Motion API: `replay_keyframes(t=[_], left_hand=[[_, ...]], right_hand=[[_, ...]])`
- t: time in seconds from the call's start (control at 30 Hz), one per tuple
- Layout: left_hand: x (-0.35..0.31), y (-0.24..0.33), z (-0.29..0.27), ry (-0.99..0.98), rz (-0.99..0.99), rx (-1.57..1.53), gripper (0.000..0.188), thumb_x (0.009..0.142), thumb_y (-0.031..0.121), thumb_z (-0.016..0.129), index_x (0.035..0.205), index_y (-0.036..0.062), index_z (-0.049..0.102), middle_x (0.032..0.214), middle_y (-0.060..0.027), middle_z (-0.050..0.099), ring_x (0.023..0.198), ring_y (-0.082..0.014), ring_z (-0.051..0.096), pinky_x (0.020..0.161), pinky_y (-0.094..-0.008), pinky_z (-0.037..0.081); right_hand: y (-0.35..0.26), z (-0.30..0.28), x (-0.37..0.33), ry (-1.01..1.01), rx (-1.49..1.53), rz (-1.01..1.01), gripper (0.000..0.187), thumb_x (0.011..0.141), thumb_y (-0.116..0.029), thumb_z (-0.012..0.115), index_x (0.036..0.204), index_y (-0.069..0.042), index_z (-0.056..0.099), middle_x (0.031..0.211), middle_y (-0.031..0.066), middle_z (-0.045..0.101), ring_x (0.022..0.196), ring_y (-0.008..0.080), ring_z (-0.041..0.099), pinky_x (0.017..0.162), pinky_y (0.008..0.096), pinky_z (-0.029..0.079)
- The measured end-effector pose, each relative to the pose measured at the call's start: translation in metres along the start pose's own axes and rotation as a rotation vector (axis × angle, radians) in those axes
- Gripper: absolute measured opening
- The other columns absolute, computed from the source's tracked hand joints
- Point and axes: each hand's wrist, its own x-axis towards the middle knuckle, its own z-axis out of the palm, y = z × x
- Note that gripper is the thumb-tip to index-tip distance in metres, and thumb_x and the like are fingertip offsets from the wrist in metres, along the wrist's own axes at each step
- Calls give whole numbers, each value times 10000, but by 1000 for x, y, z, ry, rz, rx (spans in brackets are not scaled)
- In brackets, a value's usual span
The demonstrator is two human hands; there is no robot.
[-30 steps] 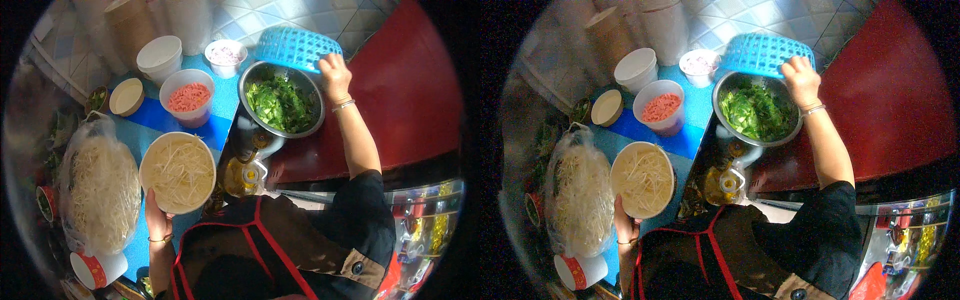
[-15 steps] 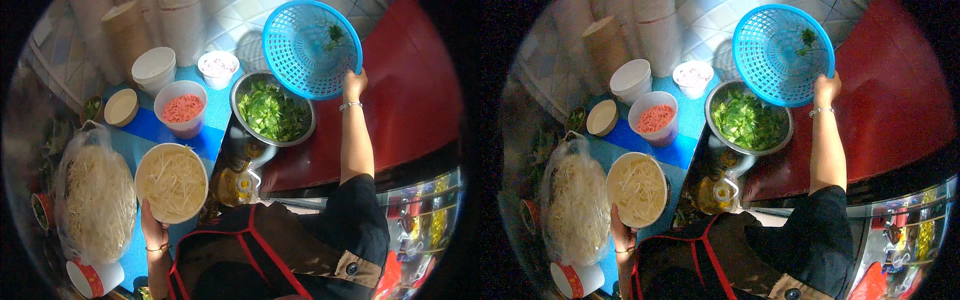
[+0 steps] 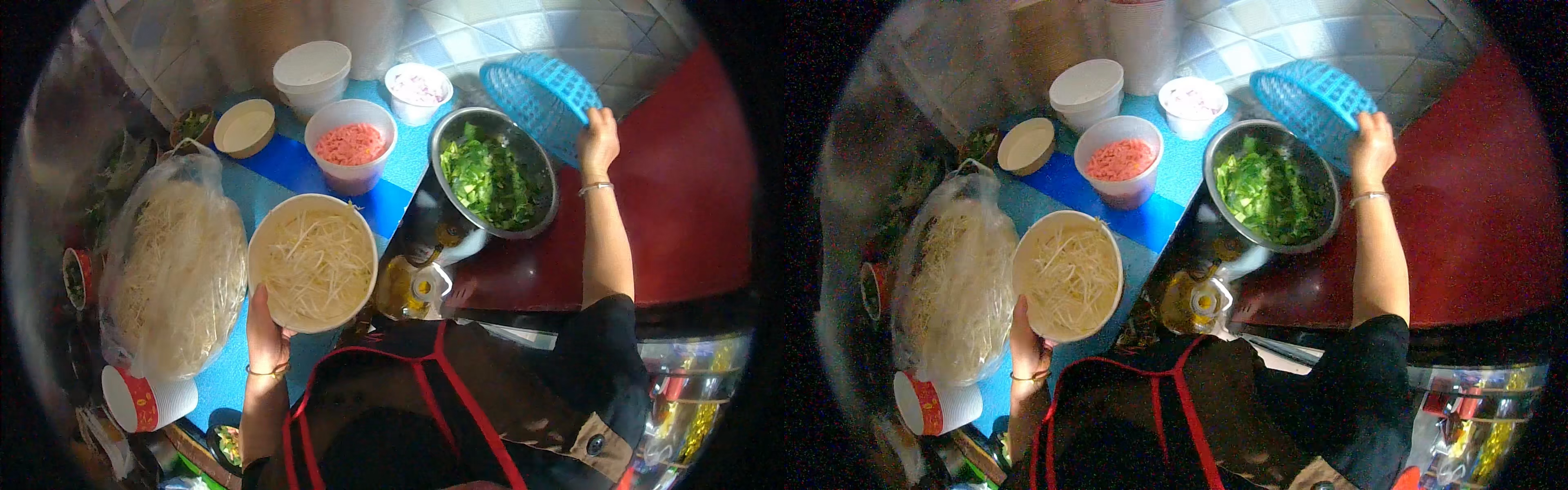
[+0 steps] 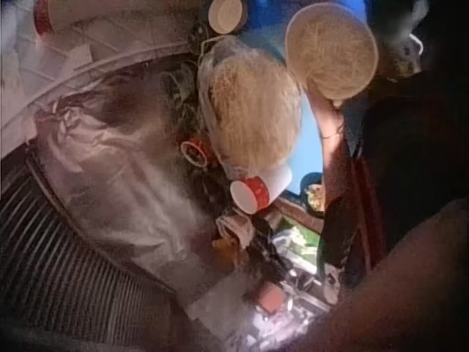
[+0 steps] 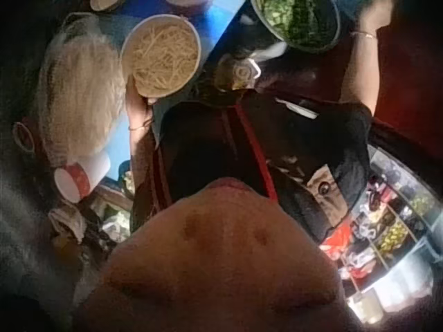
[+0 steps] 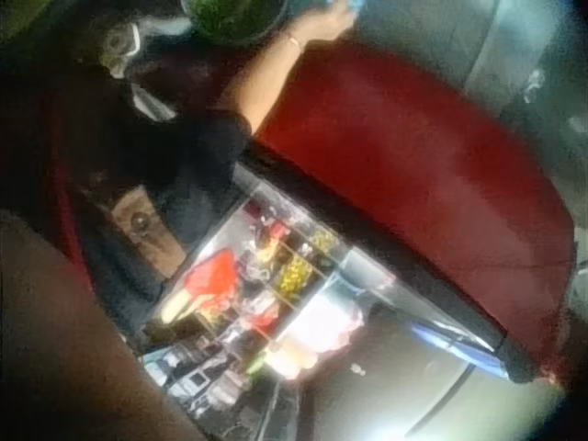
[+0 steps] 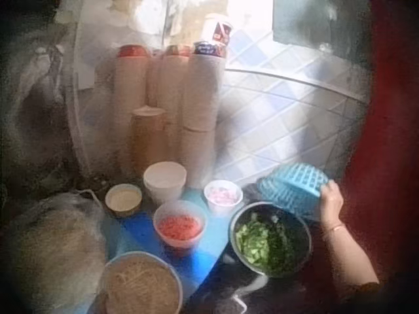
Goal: The person assembles multiple noodle bowls by hand, placing bean sprouts and leafy greens into paper bowls. They repeatedly reach for ingredients, portion them into bowls, and set the filled bowls aside on the counter.
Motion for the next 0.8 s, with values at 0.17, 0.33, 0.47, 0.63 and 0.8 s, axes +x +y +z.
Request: replay_keyframes(t=[0.17, 0.33, 0.47, 0.63, 0.8], left_hand=[[-15, 6, 2, 164, 50, 61, 367, 895, 361, 368, 1075, 52, 450, 738, -22, 545, 439, -76, 430, 334, -194, 272], [-18, 5, -10, 122, 106, 81, 370, 892, 365, 367, 1070, 52, 451, 713, -25, 538, 433, -81, 429, 325, -202, 262], [-23, 10, -2, 179, 113, 66, 373, 893, 365, 362, 1068, 48, 453, 711, -28, 542, 435, -83, 437, 324, -204, 266], [-30, 10, -10, 152, 142, 52, 386, 897, 352, 363, 1085, 27, 452, 774, -47, 569, 492, -100, 490, 357, -211, 320], [-37, 7, 0, 302, 205, -30, 436, 894, 337, 375, 1165, -4, 409, 1017, -98, 560, 816, -156, 570, 601, -248, 455]], right_hand=[[-26, 5, 33, 15, 572, 519, 75, 682, -72, 574, 753, -61, 552, 684, 96, 565, 619, 248, 562, 554, 350, 437], [-127, 12, 34, -480, 1306, 855, 146, 671, -29, 564, 814, -3, 571, 698, 51, 565, 602, 145, 534, 539, 299, 444], [-194, 62, 15, -816, 1618, 1024, 244, 680, 9, 582, 919, 58, 560, 792, 140, 608, 671, 238, 589, 582, 358, 489], [-212, 76, 16, -848, 974, 451, 344, 733, -156, 618, 974, 71, 525, 946, 193, 581, 827, 279, 585, 705, 372, 480], [-236, 41, 61, -400, 541, -251, 352, 733, -295, 612, 972, -44, 547, 1089, 150, 519, 1000, 324, 509, 770, 389, 449]])
